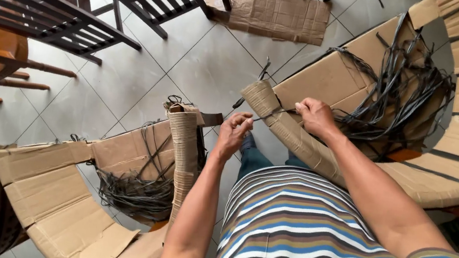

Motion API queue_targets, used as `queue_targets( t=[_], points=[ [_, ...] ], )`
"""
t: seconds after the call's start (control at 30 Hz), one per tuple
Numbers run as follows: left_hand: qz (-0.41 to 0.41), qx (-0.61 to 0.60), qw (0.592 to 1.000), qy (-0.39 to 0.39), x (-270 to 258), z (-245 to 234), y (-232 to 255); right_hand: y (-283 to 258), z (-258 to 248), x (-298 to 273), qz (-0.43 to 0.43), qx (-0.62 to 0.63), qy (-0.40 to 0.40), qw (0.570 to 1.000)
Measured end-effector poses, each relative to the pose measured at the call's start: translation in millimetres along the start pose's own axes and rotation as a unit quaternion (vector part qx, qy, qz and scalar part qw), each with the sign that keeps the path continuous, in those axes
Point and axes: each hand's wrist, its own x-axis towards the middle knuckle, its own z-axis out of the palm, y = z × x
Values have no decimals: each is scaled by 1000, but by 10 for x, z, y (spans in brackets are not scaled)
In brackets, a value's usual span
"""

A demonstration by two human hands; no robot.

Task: Wrap cardboard around furniture frames and secure them with plastic straps for protection

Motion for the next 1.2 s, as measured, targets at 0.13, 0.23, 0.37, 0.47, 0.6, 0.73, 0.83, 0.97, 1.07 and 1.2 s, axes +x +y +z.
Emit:
queue_targets(
  t=[0.13, 0.23, 0.37, 0.47, 0.6, 0.73, 0.83, 0.97, 1.07, 1.2],
  points=[
    [-26, -180, 983, -5, -89, 175, 344, -103, -59, -188, 15, 15, 6, 1000],
    [-42, -242, 969, -8, 176, 347, 150, -544, -281, -425, 40, 138, 16, 989],
    [13, -101, 995, -21, 395, 441, -142, -1096, -448, -594, -32, 95, -24, 995],
    [28, -47, 998, -21, 379, 500, -93, -1245, -323, -542, -98, 73, -55, 991],
    [5, -26, 999, 19, 410, 508, -155, -1398, -234, -425, -141, 120, -106, 977],
    [4, -70, 997, 37, 327, 539, -118, -1388, -264, -427, -154, 117, -152, 969],
    [10, -98, 995, 31, 289, 536, -67, -1152, -101, -312, -245, 46, -163, 955],
    [13, -104, 994, 36, 269, 516, 30, -922, 35, -165, -225, 31, -149, 962],
    [9, -126, 991, 50, 309, 550, -29, -806, 89, -132, -209, 21, -142, 967],
    [-26, -170, 981, 87, 235, 543, 152, -812, 84, -177, -176, 25, -134, 975]
  ],
)
